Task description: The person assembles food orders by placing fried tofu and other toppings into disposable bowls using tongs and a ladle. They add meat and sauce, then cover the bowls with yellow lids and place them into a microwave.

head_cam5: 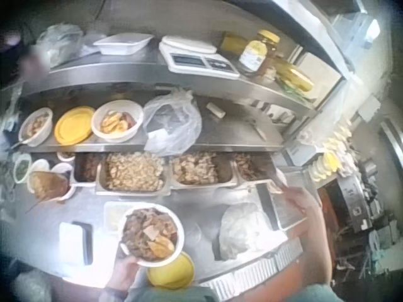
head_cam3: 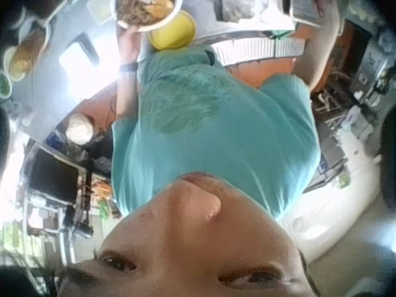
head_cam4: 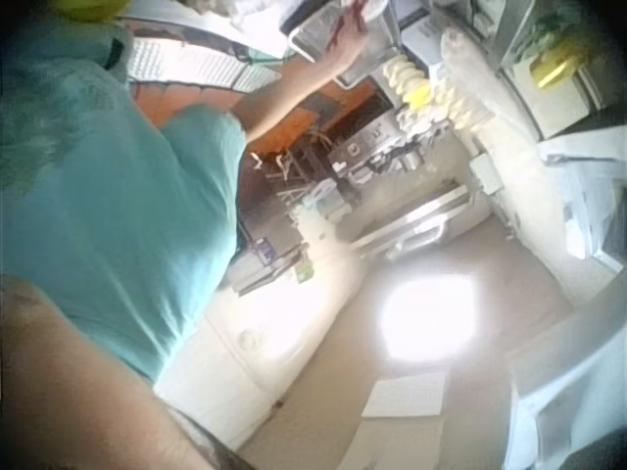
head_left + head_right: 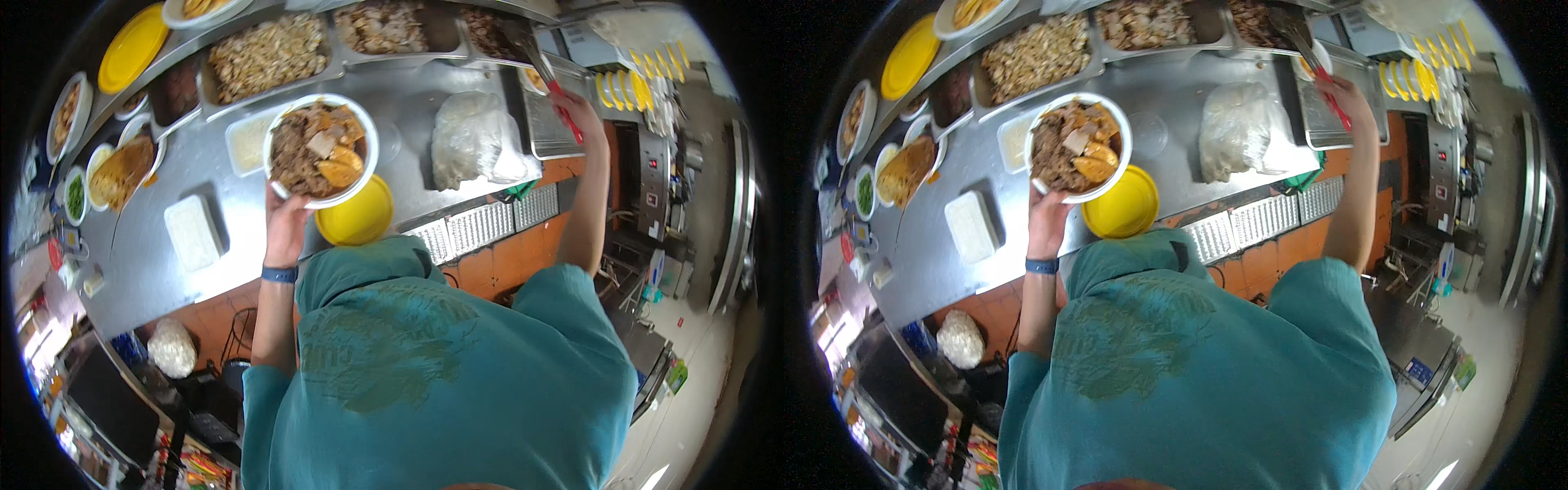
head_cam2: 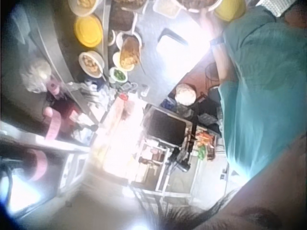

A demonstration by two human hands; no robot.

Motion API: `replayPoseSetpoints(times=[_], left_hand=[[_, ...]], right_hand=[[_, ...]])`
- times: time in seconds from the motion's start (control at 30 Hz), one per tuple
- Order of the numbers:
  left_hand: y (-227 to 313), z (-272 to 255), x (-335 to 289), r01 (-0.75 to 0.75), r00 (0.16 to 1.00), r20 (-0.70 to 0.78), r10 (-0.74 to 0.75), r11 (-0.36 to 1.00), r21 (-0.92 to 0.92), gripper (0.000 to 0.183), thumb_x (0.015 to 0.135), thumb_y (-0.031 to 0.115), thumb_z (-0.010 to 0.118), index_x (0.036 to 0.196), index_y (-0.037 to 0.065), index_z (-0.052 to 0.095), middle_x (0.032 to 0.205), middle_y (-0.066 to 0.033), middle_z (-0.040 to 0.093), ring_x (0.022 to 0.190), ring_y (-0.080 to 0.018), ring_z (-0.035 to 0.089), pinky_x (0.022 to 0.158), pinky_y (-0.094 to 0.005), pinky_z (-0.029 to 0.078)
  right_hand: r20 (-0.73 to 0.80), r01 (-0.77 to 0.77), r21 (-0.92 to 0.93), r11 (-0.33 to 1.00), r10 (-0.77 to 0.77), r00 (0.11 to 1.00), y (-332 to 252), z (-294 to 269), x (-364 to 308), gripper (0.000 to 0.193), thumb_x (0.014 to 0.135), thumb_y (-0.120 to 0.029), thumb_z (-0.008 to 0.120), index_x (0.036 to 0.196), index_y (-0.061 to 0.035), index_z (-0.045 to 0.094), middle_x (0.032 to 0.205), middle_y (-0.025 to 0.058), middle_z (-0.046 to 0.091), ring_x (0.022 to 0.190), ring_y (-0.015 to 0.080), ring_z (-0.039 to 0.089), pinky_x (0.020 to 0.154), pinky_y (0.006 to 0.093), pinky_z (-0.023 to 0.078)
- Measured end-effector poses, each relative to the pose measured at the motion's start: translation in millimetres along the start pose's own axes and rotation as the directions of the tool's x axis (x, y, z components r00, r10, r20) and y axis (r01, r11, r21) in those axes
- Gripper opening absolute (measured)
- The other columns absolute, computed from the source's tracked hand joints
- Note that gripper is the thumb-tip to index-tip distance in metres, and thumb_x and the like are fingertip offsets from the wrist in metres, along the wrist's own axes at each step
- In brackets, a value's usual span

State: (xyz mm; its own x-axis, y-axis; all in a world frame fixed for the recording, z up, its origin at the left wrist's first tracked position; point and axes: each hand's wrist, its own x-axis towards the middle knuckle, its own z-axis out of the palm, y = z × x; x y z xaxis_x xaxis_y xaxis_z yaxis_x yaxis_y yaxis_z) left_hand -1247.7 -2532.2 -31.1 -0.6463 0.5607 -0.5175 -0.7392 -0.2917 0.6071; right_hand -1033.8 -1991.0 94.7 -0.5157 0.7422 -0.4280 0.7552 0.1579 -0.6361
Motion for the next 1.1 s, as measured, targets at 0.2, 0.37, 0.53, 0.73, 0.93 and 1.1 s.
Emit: replayPoseSetpoints(times=[0.2, 0.37, 0.53, 0.73, 0.93, 1.1], left_hand=[[1, 1, 0, -0.018, 0.999, 0.036, 0.018, 1.0, -0.003, 0.079, 0.082, -0.012, 0.05, 0.153, 0.012, 0.024, 0.136, -0.013, 0.05, 0.115, -0.0255, 0.06, 0.09, -0.0376, 0.059], [2, 4, -3, -0.02, 0.999, 0.044, 0.02, 1.0, 0.0, 0.079, 0.081, -0.012, 0.049, 0.152, 0.012, 0.024, 0.137, -0.0127, 0.05, 0.116, -0.0261, 0.06, 0.09, -0.0384, 0.059], [-1, 1, -4, -0.008, 1.0, 0.009, 0.008, 1.0, 0.006, 0.077, 0.081, -0.012, 0.05, 0.151, 0.011, 0.027, 0.136, -0.0126, 0.051, 0.115, -0.0255, 0.061, 0.088, -0.0381, 0.06], [-6, 0, -3, -0.028, 0.999, 0.015, 0.029, 0.999, -0.037, 0.074, 0.082, -0.012, 0.048, 0.149, 0.012, 0.031, 0.133, -0.0115, 0.053, 0.111, -0.0236, 0.062, 0.084, -0.0361, 0.061], [-6, 1, -5, -0.029, 0.999, -0.02, 0.027, 0.998, -0.065, 0.071, 0.083, -0.012, 0.047, 0.149, 0.011, 0.031, 0.132, -0.0115, 0.053, 0.107, -0.0223, 0.063, 0.081, -0.0335, 0.061], [-6, 0, -2, -0.023, 1.0, -0.002, 0.023, 0.998, -0.065, 0.075, 0.082, -0.013, 0.047, 0.151, 0.012, 0.029, 0.133, -0.0123, 0.052, 0.11, -0.0237, 0.062, 0.083, -0.0341, 0.061]], right_hand=[[0.21, 0.036, -0.112, 0.993, -0.012, 0.978, -58, 75, -157, 0.033, 0.094, -0.024, 0.068, 0.119, -0.0031, 0.067, 0.072, -0.0017, 0.059, 0.055, 0.0039, 0.049, 0.049, 0.0214, 0.037], [0.405, 0.286, -0.26, 0.922, -0.165, 0.9, -100, 122, -217, 0.045, 0.088, -0.025, 0.074, 0.125, -0.0017, 0.064, 0.094, 0.013, 0.072, 0.08, 0.0203, 0.066, 0.074, 0.0337, 0.052], [0.316, 0.354, -0.454, 0.818, -0.224, 0.922, -119, 130, -225, 0.043, 0.087, -0.025, 0.074, 0.123, -0.003, 0.064, 0.101, 0.0166, 0.073, 0.083, 0.0274, 0.071, 0.075, 0.0359, 0.055], [0.338, 0.416, -0.518, 0.747, -0.268, 0.902, -132, 128, -229, 0.045, 0.084, -0.02, 0.076, 0.124, -0.0051, 0.063, 0.101, 0.0153, 0.071, 0.083, 0.0257, 0.07, 0.075, 0.0359, 0.055], [0.289, 0.473, -0.612, 0.634, -0.377, 0.88, -139, 127, -234, 0.04, 0.085, -0.016, 0.074, 0.122, -0.005, 0.064, 0.095, 0.0131, 0.07, 0.073, 0.0238, 0.067, 0.067, 0.0357, 0.053], [0.331, 0.524, -0.615, 0.59, -0.41, 0.85, -144, 132, -229, 0.039, 0.084, -0.015, 0.074, 0.121, -0.0047, 0.064, 0.093, 0.0132, 0.07, 0.071, 0.0238, 0.067, 0.067, 0.0356, 0.053]])
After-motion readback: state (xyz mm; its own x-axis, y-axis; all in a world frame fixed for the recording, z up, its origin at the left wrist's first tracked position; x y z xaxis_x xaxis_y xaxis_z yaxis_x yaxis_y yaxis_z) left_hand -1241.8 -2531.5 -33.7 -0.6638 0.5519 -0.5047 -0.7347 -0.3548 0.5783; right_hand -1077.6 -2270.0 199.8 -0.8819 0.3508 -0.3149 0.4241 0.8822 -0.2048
